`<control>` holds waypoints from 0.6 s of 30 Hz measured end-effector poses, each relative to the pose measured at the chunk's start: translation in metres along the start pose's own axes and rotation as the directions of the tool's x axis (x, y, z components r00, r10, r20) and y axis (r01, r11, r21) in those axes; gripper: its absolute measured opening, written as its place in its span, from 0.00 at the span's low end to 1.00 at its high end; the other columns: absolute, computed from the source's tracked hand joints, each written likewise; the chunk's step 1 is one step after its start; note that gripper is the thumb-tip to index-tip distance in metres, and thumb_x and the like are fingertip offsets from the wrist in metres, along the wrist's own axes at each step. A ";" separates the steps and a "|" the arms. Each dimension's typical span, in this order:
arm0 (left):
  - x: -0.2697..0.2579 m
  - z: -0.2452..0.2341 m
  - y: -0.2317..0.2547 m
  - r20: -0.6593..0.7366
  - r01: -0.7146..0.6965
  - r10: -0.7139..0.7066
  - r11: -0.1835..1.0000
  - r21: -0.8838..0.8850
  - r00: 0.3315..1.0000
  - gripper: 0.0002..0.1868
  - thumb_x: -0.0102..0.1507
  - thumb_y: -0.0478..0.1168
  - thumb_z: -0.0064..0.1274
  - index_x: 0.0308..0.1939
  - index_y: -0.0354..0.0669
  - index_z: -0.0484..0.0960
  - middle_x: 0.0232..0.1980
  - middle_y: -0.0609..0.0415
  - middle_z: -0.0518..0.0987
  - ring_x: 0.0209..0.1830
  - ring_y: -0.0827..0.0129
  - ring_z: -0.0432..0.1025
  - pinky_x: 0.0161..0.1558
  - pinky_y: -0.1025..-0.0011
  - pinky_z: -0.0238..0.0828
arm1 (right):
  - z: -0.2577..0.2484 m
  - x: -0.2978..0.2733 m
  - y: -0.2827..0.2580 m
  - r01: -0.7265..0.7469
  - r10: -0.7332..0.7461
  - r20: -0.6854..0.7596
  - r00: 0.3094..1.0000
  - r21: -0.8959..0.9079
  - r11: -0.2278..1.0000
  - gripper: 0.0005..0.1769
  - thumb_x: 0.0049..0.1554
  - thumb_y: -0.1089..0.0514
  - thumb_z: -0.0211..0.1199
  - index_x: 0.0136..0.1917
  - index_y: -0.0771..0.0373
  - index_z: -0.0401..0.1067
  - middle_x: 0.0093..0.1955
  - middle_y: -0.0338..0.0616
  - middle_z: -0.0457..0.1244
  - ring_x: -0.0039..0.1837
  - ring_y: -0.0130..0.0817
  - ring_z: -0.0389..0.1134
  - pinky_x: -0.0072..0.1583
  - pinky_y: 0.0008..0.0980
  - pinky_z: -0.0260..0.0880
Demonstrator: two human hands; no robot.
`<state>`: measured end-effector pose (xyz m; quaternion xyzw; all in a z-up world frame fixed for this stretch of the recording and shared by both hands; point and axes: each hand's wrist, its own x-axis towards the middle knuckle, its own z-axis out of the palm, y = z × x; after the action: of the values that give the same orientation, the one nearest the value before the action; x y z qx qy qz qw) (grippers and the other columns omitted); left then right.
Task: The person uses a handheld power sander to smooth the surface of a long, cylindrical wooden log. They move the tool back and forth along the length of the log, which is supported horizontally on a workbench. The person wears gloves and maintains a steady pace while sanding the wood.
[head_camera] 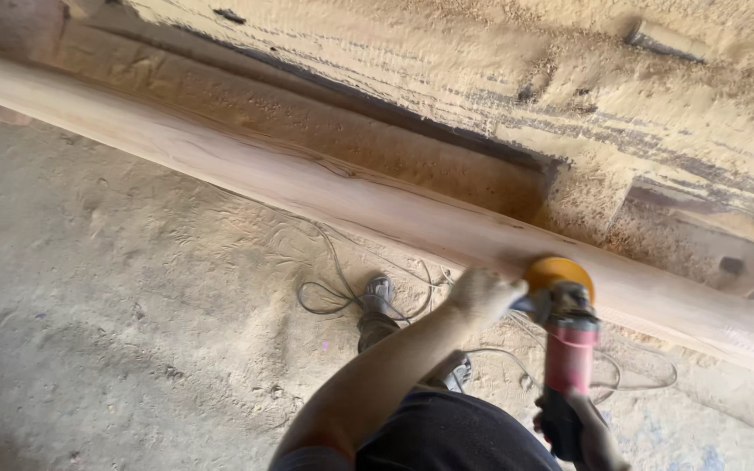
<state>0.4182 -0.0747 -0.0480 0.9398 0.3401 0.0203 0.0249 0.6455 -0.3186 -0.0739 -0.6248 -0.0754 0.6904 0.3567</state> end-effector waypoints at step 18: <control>-0.275 -0.015 -0.235 -0.164 0.880 -0.869 0.475 -0.010 0.467 0.06 0.59 0.45 0.59 0.37 0.54 0.80 0.27 0.55 0.80 0.22 0.61 0.75 0.24 0.63 0.72 | 0.386 0.080 -0.153 0.543 -0.067 0.553 0.831 -0.777 0.319 0.38 0.50 0.26 0.67 0.59 0.57 0.71 0.48 0.47 0.70 0.49 0.39 0.72 0.53 0.38 0.73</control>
<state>0.0565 -0.0702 -0.0527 0.6297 0.7740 0.0606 -0.0289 0.3555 -0.0270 0.0256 -0.5214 -0.6377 0.5644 0.0537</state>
